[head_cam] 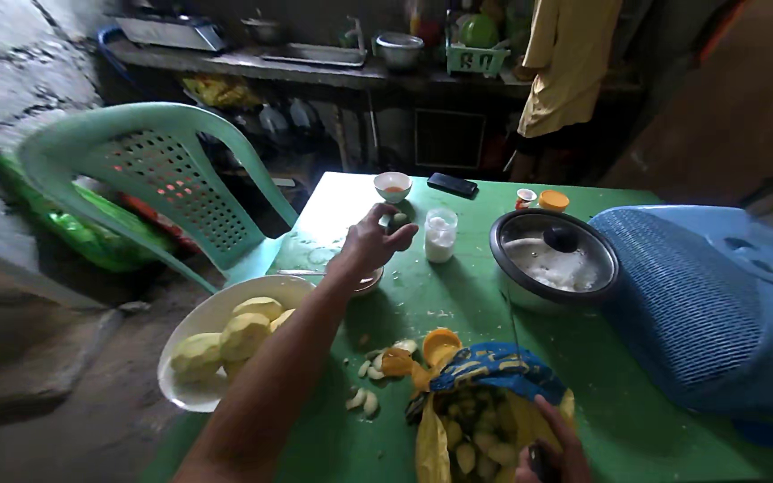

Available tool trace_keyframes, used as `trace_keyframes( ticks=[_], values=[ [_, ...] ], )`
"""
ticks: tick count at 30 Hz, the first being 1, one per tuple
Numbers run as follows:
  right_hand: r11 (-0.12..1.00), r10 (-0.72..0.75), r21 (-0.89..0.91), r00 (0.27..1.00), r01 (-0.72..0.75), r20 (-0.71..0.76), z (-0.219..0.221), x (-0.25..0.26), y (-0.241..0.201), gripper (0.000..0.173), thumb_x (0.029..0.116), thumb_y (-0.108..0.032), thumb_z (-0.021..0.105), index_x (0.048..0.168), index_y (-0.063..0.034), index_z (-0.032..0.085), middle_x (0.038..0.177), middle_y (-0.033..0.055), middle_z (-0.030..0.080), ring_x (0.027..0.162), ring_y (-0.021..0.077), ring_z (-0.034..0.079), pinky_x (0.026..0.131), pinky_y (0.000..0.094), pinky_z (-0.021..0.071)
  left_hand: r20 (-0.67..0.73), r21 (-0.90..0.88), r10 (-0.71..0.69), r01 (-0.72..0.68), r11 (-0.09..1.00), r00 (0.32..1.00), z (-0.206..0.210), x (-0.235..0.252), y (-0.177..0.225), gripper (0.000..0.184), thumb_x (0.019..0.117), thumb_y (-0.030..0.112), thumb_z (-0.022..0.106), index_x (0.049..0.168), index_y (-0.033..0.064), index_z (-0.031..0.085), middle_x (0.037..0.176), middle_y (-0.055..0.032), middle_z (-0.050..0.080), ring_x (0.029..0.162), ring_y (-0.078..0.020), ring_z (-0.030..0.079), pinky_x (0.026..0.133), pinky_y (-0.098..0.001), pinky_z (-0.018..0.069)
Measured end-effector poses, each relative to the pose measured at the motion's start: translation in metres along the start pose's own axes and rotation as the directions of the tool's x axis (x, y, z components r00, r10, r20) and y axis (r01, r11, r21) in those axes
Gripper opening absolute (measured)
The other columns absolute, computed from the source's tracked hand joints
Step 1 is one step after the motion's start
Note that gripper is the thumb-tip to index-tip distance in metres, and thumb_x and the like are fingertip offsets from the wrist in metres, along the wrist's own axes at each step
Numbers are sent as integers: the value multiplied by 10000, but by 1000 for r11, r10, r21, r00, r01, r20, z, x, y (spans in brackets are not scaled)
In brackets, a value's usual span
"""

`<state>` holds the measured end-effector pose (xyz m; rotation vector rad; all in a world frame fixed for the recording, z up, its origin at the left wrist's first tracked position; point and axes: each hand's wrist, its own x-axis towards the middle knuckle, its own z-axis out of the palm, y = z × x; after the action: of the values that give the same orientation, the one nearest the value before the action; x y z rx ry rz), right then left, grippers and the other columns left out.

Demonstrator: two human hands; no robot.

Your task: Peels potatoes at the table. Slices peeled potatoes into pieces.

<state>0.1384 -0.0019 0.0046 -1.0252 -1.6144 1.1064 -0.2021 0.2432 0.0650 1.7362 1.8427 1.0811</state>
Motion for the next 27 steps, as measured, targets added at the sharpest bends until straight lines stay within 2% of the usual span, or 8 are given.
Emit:
trace_keyframes(
  ticks=[3,5,8,11,15,21,24,27],
  values=[
    [999,-33,-36,999,33,9,4,-4,-8,701,1034,-289,602,1593,-53,250,950,23,653,684,15,595,592,218,556,21,-378,-95,95,921,995,-10,-63,12,526,980,532,604,1378,196,532,1029,-127,700,838,-243,669,754,-466,549],
    [998,-62,-29,998,63,18,8,-8,-13,692,1030,-268,608,1587,-47,263,968,24,659,692,12,596,589,214,555,40,-611,-126,124,782,991,-9,-103,13,430,1024,461,551,1345,174,556,1063,-70,677,814,-162,662,703,-344,573],
    [996,-90,-3,995,90,44,13,-16,-19,700,1015,-260,623,1573,-22,275,941,9,651,669,4,579,570,204,539,73,-835,-211,175,521,975,-6,-164,22,325,1090,322,419,1322,120,524,1059,-56,664,814,-148,670,697,-299,587],
    [996,-85,19,993,84,79,16,-26,-24,695,1015,-266,620,1583,-61,278,942,-4,636,641,5,559,545,197,528,97,-916,-209,169,363,973,-4,-218,23,412,1096,318,308,1437,122,432,1162,-111,650,871,-212,701,722,-347,612],
    [998,-47,47,995,43,86,22,-32,-21,704,1008,-280,622,1583,-72,273,854,-26,621,582,18,554,503,214,528,86,-981,-186,116,155,979,8,-273,19,432,1096,387,372,1403,93,443,1163,-154,673,890,-252,728,718,-334,629],
    [999,9,31,1000,-9,-9,28,-25,-19,652,1003,-226,592,1570,-73,308,868,13,639,570,53,578,504,231,537,207,-976,-305,218,2,930,28,-318,32,479,1104,446,293,1290,76,534,1042,-153,722,774,-199,734,612,-263,608],
    [998,54,30,998,-53,-39,27,-27,-28,653,1003,-216,585,1576,-85,301,864,15,642,561,53,573,493,233,527,234,-972,-358,231,-52,904,35,-330,30,469,1097,460,323,1312,93,522,1059,-138,710,769,-189,722,615,-267,598],
    [997,76,15,996,-75,-41,28,-25,-31,664,1003,-221,583,1581,-92,285,855,13,638,558,60,571,491,244,528,223,-975,-369,211,-73,902,40,-332,25,353,1104,355,377,1322,99,483,1084,-136,692,772,-191,708,609,-272,588]
  ],
)
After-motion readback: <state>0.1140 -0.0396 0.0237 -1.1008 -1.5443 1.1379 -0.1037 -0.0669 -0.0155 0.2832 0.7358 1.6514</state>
